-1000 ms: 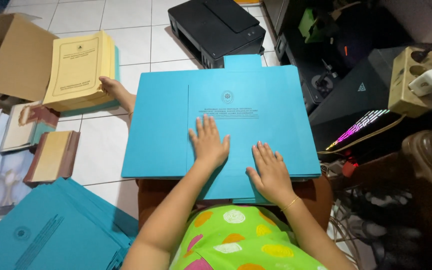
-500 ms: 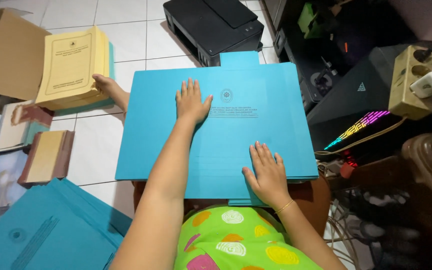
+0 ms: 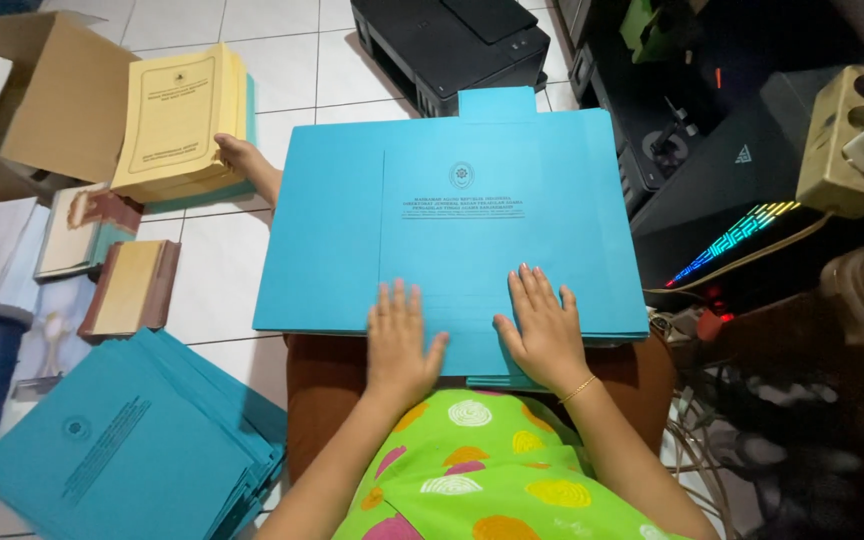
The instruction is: Organizing and stacking blue paper folders on the floor in a print shop environment.
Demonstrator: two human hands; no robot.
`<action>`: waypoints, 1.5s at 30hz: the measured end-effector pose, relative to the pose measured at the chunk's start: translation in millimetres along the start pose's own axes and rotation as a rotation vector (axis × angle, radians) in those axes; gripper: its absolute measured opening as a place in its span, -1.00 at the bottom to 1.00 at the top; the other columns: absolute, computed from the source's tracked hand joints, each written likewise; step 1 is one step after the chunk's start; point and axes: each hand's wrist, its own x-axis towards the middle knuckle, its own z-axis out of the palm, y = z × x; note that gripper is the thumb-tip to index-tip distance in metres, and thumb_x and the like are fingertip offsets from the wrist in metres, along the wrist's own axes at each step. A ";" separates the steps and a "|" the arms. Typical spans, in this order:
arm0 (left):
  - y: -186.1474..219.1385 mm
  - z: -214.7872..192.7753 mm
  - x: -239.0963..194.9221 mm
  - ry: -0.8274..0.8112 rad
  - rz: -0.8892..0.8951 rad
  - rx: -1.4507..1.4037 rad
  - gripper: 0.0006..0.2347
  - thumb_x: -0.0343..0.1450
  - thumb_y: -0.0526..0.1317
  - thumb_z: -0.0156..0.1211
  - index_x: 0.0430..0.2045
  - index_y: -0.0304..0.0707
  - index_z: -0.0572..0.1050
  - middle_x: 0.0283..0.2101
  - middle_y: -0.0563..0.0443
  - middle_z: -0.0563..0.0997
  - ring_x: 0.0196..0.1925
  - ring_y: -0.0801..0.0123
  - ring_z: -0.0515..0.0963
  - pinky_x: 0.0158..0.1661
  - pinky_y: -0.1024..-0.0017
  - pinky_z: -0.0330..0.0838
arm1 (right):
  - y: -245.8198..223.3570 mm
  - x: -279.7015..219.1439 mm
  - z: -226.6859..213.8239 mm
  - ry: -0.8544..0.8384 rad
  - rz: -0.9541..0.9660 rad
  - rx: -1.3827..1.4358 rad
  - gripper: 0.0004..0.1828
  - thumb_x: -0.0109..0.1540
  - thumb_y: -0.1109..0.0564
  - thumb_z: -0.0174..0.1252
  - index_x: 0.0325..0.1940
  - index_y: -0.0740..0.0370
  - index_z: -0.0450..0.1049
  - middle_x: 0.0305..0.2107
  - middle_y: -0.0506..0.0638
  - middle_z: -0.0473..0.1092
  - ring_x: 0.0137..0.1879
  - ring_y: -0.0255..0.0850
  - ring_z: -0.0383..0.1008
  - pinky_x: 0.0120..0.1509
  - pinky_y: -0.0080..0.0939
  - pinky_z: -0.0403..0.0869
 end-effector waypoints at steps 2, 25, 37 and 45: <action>11.0 -1.0 6.8 -0.055 0.101 -0.008 -0.37 0.53 0.09 -0.14 0.41 -0.42 0.10 0.48 -0.49 0.05 0.52 -0.37 -0.09 0.36 -0.23 -0.21 | 0.0 0.3 1.3 -0.003 0.000 0.004 -0.27 0.42 -0.32 -0.27 0.56 0.12 0.07 0.49 0.17 0.02 0.60 0.03 -0.06 0.51 0.26 -0.17; -70.5 40.0 247.1 -0.128 -0.258 0.148 -0.25 0.48 0.32 -0.21 0.46 -0.24 0.07 0.55 -0.21 0.02 0.59 0.00 -0.06 0.44 -0.13 -0.16 | 3.4 1.3 -1.0 -0.018 -0.017 0.010 -0.28 0.42 -0.31 -0.25 0.56 0.08 0.07 0.49 0.12 0.02 0.59 0.02 -0.06 0.50 0.24 -0.16; -6.0 -9.5 43.3 -0.085 -0.108 0.025 -0.32 0.50 0.13 -0.06 0.41 -0.47 0.10 0.49 -0.45 0.07 0.55 -0.26 -0.03 0.40 -0.16 -0.12 | 5.3 0.0 9.4 0.049 -0.032 -0.025 -0.29 0.40 -0.31 -0.21 0.54 0.09 0.13 0.47 0.12 0.08 0.58 0.01 0.00 0.49 0.25 -0.13; 31.1 20.8 37.9 -0.032 0.263 -0.007 -0.47 0.51 -0.06 -0.14 0.40 -0.30 0.18 0.44 -0.34 0.21 0.51 -0.24 0.08 0.32 -0.24 -0.01 | 6.3 -0.8 9.9 0.094 -0.064 -0.067 -0.29 0.41 -0.29 -0.20 0.54 0.12 0.14 0.47 0.14 0.10 0.57 0.01 0.01 0.48 0.23 -0.11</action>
